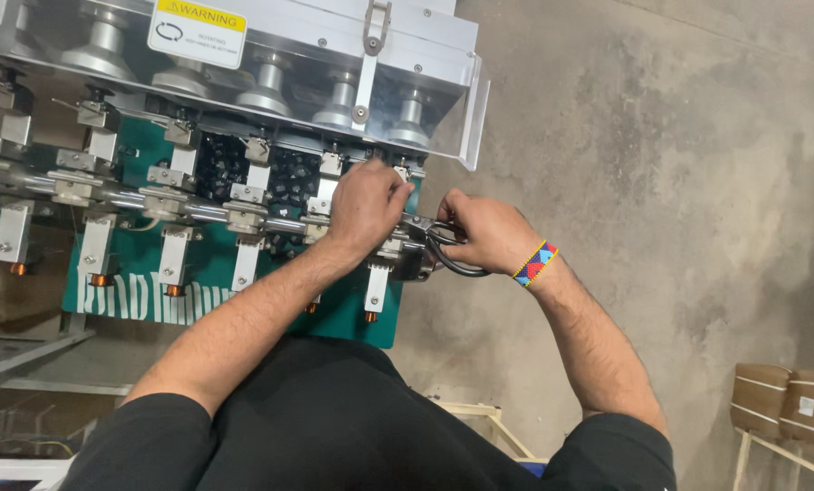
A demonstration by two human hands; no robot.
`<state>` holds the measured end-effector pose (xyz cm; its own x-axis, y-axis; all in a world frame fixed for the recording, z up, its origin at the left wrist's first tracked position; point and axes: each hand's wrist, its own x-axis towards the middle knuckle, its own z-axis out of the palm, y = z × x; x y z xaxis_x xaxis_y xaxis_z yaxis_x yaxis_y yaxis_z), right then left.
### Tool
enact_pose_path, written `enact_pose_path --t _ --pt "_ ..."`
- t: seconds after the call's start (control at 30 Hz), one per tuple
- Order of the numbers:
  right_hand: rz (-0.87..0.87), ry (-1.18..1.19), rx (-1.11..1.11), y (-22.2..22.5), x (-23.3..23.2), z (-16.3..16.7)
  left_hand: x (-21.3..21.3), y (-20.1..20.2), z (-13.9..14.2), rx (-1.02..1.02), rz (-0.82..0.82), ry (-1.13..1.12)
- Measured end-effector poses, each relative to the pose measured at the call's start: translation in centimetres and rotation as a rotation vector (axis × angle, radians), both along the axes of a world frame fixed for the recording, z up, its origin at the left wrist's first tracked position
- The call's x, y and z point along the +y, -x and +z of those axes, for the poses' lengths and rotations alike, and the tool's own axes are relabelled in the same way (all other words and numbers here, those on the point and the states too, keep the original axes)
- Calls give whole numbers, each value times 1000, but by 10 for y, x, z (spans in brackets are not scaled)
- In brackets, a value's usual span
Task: The person stands at a multi-station benchtop winding machine, placing small black bobbin-like components into the machine's stations, pulling the red-handled lever to cycle the machine, and removing processed parts. They retrieve more components from a blue bin, wipe their hands with a black cloth, and continue loading and cycling parts.
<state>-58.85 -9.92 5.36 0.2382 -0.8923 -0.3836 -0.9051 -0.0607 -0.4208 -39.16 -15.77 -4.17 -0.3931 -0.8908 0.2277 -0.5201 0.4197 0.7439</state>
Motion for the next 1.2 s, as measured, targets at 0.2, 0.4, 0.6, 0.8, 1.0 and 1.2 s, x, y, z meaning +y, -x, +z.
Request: enact_pose_path --t 0.2,0.4,0.6,0.8,1.0,1.2 --pt "72 58 -56 -6 22 20 0 2 -8 25 -47 164" --pt "70 -79 -90 -14 40 56 -7 -10 -18 -211 -58 217" --pt "13 3 -111 -17 35 58 -7 -58 9 -84 -65 174" --pt "-20 -70 -137 -37 -2 11 -13 -111 25 -92 153 -17" --pt "109 -19 -155 -72 -33 -26 -22 -94 3 -162 104 47" --pt "70 23 -98 -75 -23 -12 -30 -113 -7 -173 118 195"
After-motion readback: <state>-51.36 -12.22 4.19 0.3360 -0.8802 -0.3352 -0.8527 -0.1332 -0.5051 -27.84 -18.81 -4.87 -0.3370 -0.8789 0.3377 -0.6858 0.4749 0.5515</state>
